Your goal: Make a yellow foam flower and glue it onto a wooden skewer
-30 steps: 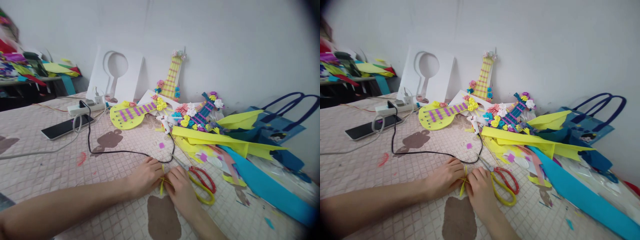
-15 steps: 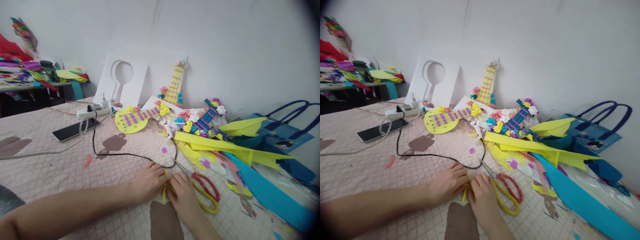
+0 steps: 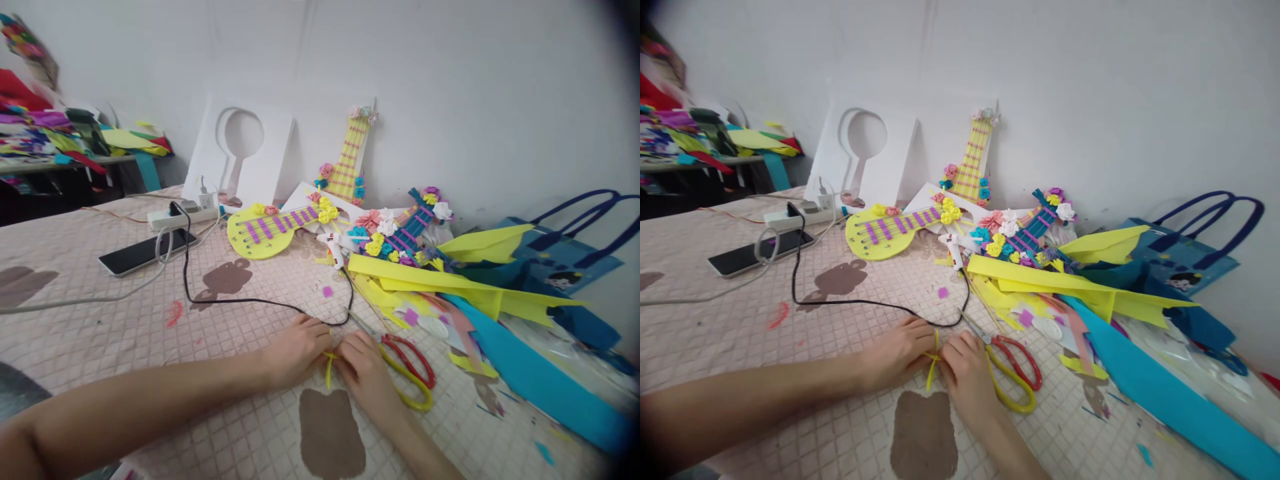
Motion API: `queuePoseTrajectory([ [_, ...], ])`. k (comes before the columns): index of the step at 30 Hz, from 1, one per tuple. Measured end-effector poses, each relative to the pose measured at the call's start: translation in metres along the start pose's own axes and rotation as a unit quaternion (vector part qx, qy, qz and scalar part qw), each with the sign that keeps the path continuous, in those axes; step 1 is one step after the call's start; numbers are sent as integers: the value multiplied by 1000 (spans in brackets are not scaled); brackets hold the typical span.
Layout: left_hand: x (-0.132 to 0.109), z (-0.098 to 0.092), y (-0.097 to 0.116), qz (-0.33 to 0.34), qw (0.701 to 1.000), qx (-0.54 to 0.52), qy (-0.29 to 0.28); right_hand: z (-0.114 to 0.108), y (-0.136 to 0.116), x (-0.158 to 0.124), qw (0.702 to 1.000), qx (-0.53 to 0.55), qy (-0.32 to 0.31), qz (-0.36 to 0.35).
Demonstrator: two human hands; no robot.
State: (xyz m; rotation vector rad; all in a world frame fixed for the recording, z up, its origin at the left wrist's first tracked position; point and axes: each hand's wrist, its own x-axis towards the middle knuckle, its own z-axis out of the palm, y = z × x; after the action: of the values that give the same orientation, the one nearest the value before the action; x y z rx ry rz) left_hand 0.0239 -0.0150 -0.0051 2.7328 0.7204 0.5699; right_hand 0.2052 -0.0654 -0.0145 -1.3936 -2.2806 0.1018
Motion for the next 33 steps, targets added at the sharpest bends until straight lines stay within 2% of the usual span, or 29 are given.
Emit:
queuePoseTrajectory([
  [6,1,-6,-1,6,1000,2,4,-4,-2,3,1000,-16,6,-15],
  [10,2,-7,-3,-3,1000,1,29,-6,-2,4,999,-12,34,12],
  [14,3,-5,-6,-28,999,-10,43,-7,1,4,998,38,31,35],
  [22,3,-4,-2,-23,999,2,44,-8,-2,3,998,43,26,48],
  [33,2,-3,-1,-21,999,-9,27,-7,-1,4,999,40,21,27],
])
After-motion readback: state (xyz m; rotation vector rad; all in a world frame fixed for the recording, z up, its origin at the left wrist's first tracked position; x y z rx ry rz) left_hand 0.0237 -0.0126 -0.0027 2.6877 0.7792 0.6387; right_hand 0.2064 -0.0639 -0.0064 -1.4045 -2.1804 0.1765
